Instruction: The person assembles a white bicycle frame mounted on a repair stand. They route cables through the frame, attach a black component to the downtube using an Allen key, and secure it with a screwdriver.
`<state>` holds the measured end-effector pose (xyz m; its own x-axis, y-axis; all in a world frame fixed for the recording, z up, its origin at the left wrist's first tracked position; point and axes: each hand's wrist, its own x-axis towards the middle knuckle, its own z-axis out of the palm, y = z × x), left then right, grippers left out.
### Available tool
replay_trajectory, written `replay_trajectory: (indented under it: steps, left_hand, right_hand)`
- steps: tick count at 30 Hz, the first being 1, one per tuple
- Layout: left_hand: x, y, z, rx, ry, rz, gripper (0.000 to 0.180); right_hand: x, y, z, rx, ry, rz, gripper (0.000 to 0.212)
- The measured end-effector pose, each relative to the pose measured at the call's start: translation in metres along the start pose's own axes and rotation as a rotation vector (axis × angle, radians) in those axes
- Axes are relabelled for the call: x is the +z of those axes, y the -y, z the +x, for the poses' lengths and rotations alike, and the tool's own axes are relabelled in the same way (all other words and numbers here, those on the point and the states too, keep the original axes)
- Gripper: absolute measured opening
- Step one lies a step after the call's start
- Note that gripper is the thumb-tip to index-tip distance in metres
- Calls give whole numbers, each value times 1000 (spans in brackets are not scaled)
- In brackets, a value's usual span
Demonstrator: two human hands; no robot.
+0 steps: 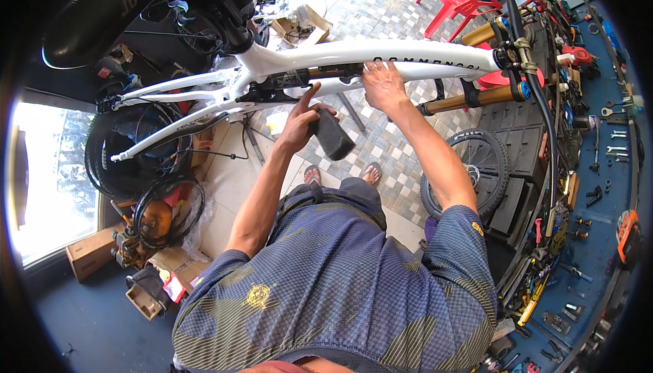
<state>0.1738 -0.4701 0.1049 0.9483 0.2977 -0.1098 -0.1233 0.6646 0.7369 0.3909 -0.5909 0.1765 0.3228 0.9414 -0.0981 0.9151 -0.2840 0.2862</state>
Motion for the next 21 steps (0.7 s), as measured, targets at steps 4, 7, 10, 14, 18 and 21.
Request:
replay_trajectory:
  steps: [4,7,10,14,18,21]
  left_hand:
    - [4,3,26,-34,79,-34,90]
    - [5,5,34,-46,104,-64,93]
    - [6,10,35,-48,88,-54,93]
    - [3,11,34,-33,67,-41,93]
    - [12,12,38,-68,65,-7,98]
    - [14,0,28,-43,12,46,96]
  right_hand:
    - [0,0,2,30,33,13,47]
    - [-6,6,-2,126,58,4,48]
    - [2,6,-15,230,-113,-28,47]
    - [-26,15,-48,336,-316,384,52]
    - [33,17,-84,242,-74,1562,64]
    - [-29,45,-98,241,183,1567,69]
